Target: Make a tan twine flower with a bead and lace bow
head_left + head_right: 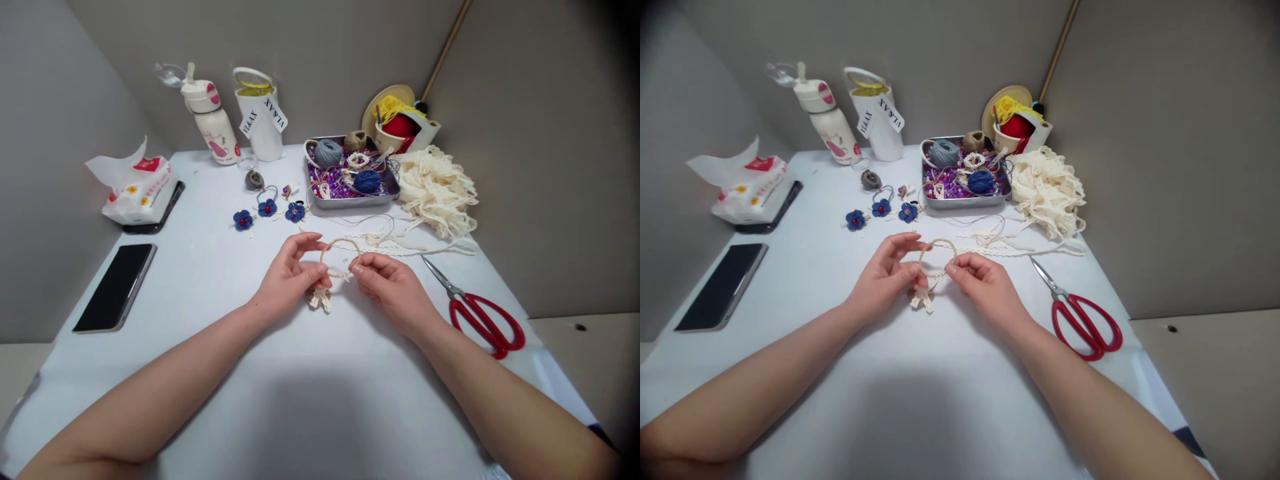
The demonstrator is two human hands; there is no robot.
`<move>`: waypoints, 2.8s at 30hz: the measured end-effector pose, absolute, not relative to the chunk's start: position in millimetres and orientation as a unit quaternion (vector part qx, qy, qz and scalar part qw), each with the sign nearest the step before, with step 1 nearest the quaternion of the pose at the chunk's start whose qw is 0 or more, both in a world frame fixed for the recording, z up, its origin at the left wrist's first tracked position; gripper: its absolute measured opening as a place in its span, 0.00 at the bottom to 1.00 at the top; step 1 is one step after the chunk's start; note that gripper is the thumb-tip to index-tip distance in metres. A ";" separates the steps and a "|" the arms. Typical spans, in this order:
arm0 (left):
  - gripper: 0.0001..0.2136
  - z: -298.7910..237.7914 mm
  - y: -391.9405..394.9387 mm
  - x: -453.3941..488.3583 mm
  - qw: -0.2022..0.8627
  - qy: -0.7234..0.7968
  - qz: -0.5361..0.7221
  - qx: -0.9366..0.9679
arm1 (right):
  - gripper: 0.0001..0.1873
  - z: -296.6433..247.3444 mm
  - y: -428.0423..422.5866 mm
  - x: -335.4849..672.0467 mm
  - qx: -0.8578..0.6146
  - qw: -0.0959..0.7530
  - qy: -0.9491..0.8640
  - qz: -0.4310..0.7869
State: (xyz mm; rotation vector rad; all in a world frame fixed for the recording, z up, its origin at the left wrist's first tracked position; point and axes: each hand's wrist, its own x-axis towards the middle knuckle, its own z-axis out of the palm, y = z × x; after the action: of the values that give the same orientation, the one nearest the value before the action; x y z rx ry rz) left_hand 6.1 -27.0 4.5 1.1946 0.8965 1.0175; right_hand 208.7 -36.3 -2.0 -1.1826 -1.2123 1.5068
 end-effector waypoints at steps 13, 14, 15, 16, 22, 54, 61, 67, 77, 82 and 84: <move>0.10 -1.9 -37.7 8.5 0.136 0.374 0.466 0.790 | 0.13 -1.0 -39.8 205.1 -0.465 0.436 -0.479 0.603; 0.10 -2.4 -37.4 8.9 0.134 0.373 0.463 0.793 | 0.13 -1.5 -40.4 204.7 -0.465 0.435 -0.483 0.601; 0.11 -3.1 -37.1 9.2 0.130 0.374 0.458 0.796 | 0.13 -1.9 -41.0 204.1 -0.464 0.434 -0.488 0.598; 0.11 -3.7 -36.8 9.4 0.124 0.375 0.452 0.800 | 0.13 -2.2 -41.6 203.4 -0.463 0.432 -0.492 0.597; 0.02 -4.7 -37.1 8.9 0.101 0.389 0.435 0.806 | 0.13 -1.0 -44.0 199.7 -0.463 0.426 -0.515 0.582; 0.04 6.3 -40.0 14.2 0.520 0.421 0.486 0.562 | 0.10 -7.8 -44.3 200.7 -0.432 0.402 -0.785 0.188; 0.05 6.5 -43.4 14.4 0.516 0.471 0.472 0.537 | 0.12 -4.7 -43.2 207.6 -0.457 0.434 -0.754 0.184; 0.04 3.1 -39.5 10.5 0.367 0.462 0.486 0.644 | 0.13 -0.8 -42.2 211.6 -0.404 0.442 -0.787 0.149; 0.04 -0.4 -36.3 9.7 0.287 0.453 0.444 0.718 | 0.08 1.9 -44.4 210.6 -0.427 0.433 -0.789 0.080; 0.04 -2.5 -37.2 9.2 0.297 0.463 0.427 0.718 | 0.10 -3.4 -43.2 209.7 -0.420 0.424 -0.801 0.046; 0.04 -3.0 -37.3 9.1 0.300 0.464 0.423 0.718 | 0.10 -4.9 -43.0 209.7 -0.419 0.420 -0.804 0.038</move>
State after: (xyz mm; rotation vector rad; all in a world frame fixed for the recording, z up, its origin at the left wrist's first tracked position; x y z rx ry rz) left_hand 9.1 -37.3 -3.0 1.9062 1.2304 1.1234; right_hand 209.7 -43.0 -4.9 -1.0516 -2.0159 0.0960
